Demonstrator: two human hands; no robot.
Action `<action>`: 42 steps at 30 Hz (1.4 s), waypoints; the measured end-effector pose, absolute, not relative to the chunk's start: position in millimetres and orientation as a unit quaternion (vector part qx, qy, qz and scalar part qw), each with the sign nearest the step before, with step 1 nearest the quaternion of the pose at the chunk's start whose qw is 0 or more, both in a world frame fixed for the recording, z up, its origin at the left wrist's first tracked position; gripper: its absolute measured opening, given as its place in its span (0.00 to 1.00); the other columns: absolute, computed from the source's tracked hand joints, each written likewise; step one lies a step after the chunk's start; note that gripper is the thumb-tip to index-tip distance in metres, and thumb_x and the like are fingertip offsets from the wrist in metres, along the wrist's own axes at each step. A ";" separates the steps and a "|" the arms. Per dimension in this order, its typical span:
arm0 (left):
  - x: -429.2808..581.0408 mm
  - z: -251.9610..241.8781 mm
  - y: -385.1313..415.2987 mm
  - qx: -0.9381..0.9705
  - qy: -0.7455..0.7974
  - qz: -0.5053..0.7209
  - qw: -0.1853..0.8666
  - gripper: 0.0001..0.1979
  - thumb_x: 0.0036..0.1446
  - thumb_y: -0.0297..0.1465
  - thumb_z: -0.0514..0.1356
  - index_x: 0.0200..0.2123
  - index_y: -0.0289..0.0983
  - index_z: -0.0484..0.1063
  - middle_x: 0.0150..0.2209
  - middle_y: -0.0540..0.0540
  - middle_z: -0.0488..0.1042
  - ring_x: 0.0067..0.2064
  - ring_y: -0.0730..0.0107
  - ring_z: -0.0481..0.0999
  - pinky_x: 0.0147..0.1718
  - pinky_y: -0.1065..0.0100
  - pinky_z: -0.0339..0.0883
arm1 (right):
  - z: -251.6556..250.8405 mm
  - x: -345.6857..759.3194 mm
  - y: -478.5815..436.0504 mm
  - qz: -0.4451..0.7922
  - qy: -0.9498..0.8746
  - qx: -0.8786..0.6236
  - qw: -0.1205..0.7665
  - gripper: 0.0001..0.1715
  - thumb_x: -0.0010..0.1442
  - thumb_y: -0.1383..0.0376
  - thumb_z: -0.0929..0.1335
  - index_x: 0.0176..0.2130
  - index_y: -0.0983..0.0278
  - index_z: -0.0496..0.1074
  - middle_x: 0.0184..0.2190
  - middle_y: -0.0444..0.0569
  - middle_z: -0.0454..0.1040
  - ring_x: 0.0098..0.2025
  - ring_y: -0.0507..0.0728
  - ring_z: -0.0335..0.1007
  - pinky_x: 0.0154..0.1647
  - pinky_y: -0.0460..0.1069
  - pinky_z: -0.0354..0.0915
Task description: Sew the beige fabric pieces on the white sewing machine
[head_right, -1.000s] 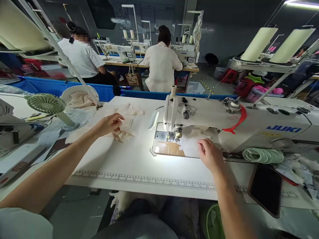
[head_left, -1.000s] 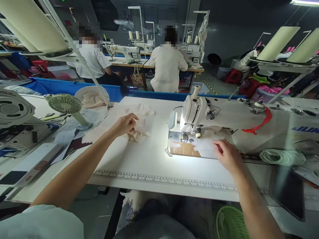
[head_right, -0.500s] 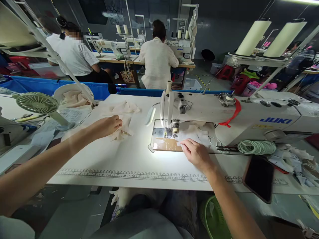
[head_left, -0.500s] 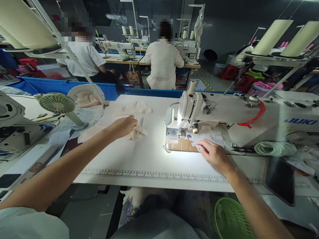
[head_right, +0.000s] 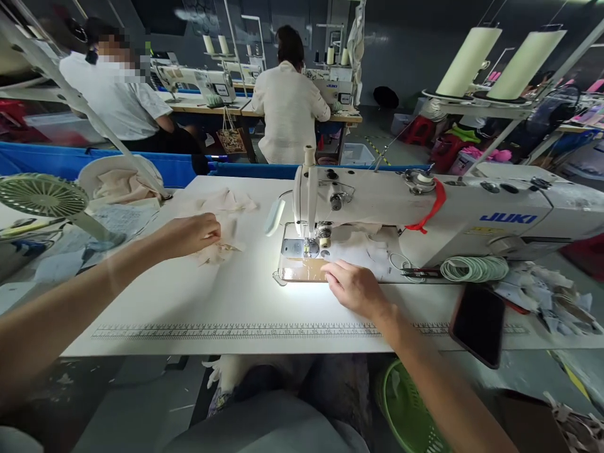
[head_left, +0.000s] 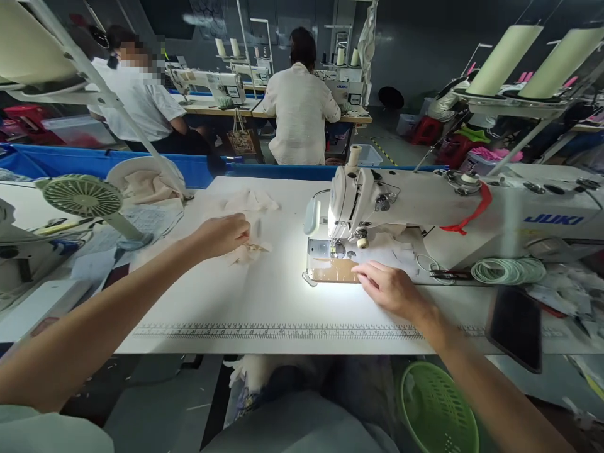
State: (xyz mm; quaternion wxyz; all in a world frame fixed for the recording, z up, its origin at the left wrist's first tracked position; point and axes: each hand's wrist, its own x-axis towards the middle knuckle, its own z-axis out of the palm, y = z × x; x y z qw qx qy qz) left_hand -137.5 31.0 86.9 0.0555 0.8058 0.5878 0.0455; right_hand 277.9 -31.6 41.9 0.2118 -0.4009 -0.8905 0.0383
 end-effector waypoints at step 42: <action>18.0 51.4 36.5 0.745 0.549 0.100 0.364 0.09 0.52 0.39 0.63 0.26 0.40 0.74 0.26 0.51 0.78 0.31 0.65 0.76 0.30 0.67 0.61 | 25.9 234.2 -27.5 -0.066 -0.904 -0.392 0.157 0.20 0.75 0.64 0.59 0.50 0.64 0.79 0.35 0.50 0.73 0.30 0.56 0.61 0.33 0.52 0.56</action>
